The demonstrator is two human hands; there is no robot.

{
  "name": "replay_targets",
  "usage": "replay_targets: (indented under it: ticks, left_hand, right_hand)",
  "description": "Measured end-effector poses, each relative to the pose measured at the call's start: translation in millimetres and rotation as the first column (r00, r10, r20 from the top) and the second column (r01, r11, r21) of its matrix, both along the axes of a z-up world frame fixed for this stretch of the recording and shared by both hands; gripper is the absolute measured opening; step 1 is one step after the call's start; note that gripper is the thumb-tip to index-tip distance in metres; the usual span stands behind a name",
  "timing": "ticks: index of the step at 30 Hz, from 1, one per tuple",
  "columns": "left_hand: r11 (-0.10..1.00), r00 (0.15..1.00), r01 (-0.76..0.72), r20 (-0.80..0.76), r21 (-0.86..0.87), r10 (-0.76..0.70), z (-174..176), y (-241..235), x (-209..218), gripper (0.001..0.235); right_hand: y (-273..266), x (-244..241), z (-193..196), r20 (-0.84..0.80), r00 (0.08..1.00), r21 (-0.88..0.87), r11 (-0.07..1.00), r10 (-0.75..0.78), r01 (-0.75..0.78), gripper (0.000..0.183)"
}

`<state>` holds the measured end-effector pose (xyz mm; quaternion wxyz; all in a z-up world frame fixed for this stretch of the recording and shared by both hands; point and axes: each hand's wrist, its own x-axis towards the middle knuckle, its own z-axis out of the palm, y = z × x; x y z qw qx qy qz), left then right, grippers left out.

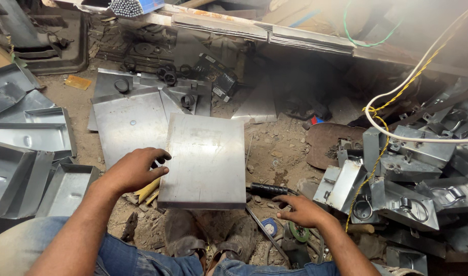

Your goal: The person assembles a metal box by positioning metal sheets, measuring them with a ruler, and joining a metal strap to a sheet using a welding tool.

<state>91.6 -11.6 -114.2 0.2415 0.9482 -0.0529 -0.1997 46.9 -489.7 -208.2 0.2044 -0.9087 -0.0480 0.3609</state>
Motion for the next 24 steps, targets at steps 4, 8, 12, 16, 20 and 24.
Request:
replay_targets:
  ticks: [4,8,12,16,20,24]
  left_hand:
    - [1.0,1.0,0.007,0.015,-0.007,-0.007,0.3,3.1,0.0,0.046]
    - [1.0,1.0,0.0,0.023,-0.011,0.0,0.2,3.6,-0.8,0.046]
    - [1.0,1.0,-0.001,0.011,0.004,0.001,0.5,3.0,-0.1,0.046]
    - [1.0,1.0,-0.018,-0.01,0.014,0.018,-0.3,2.0,0.1,0.046]
    - [1.0,1.0,-0.002,0.012,0.006,0.002,-0.4,2.7,0.0,0.046]
    - [1.0,1.0,0.001,0.004,0.014,-0.001,2.2,1.7,-0.3,0.046]
  right_hand:
    - [6.2,-0.4,7.4,-0.062,0.996,-0.023,0.998,-0.066,0.065,0.065]
    - [10.0,-1.9,14.7,-0.062,0.995,0.0,0.997,-0.074,0.074,0.065]
    - [13.6,-2.2,19.6,-0.092,0.991,-0.025,0.995,-0.1,0.098,0.067]
    - [8.0,-1.1,11.8,-0.119,0.985,-0.029,0.992,-0.128,0.126,0.067]
    - [0.2,0.6,-0.3,0.011,1.0,0.009,1.0,0.008,-0.008,0.066]
    - [9.2,-0.5,12.4,-0.126,0.985,-0.057,0.992,-0.116,0.11,0.069]
